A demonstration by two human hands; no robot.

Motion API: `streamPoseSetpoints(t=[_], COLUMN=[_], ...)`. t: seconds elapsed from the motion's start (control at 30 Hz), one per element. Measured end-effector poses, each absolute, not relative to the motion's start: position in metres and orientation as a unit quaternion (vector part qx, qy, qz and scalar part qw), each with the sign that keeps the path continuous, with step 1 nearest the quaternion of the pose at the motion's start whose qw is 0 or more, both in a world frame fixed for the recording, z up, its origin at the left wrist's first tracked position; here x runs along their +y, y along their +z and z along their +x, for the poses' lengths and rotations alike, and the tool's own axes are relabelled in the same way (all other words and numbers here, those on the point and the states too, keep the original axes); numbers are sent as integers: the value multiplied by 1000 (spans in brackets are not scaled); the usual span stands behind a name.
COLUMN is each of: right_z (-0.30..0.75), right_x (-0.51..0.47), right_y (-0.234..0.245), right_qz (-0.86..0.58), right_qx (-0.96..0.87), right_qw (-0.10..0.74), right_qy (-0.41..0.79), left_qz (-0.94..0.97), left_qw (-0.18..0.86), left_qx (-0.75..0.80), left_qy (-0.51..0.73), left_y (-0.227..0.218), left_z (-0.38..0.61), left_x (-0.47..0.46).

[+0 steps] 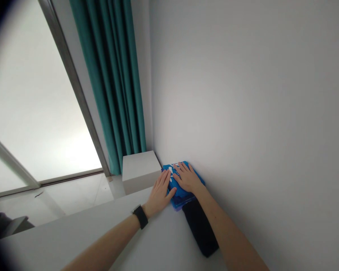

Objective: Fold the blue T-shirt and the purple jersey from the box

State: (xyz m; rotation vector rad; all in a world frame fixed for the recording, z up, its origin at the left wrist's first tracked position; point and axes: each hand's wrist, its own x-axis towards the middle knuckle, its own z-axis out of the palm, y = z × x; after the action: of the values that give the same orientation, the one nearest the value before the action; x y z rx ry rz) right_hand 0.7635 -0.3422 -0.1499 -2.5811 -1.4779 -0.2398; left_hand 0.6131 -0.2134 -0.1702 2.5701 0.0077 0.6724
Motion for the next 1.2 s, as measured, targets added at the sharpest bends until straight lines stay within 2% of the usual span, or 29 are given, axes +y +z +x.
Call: streamPoseSetpoints(t=[0.13, 0.3, 0.43, 0.57, 0.83, 1.2], right_z=[772, 787, 789, 788, 790, 786], right_x=[-342, -351, -363, -369, -370, -383], right_y=[-154, -158, -165, -172, -171, -163], right_qz=[-866, -870, -866, -863, -854, -862], right_qx=[-487, -478, -487, -492, -506, -495], right_qw=[83, 91, 91, 89, 92, 94], right_qy=[-80, -78, -75, -75, -76, -63], left_qz=[952, 959, 977, 985, 967, 971], left_qw=[173, 84, 50, 60, 153, 134], left_qx=[28, -23, -51, -21, 40, 28], left_qy=[251, 269, 203, 159, 198, 199], left_y=[-162, -131, -120, -127, -142, -145], left_z=[614, 627, 649, 658, 654, 631], left_x=[-217, -220, -231, -237, -233, -222])
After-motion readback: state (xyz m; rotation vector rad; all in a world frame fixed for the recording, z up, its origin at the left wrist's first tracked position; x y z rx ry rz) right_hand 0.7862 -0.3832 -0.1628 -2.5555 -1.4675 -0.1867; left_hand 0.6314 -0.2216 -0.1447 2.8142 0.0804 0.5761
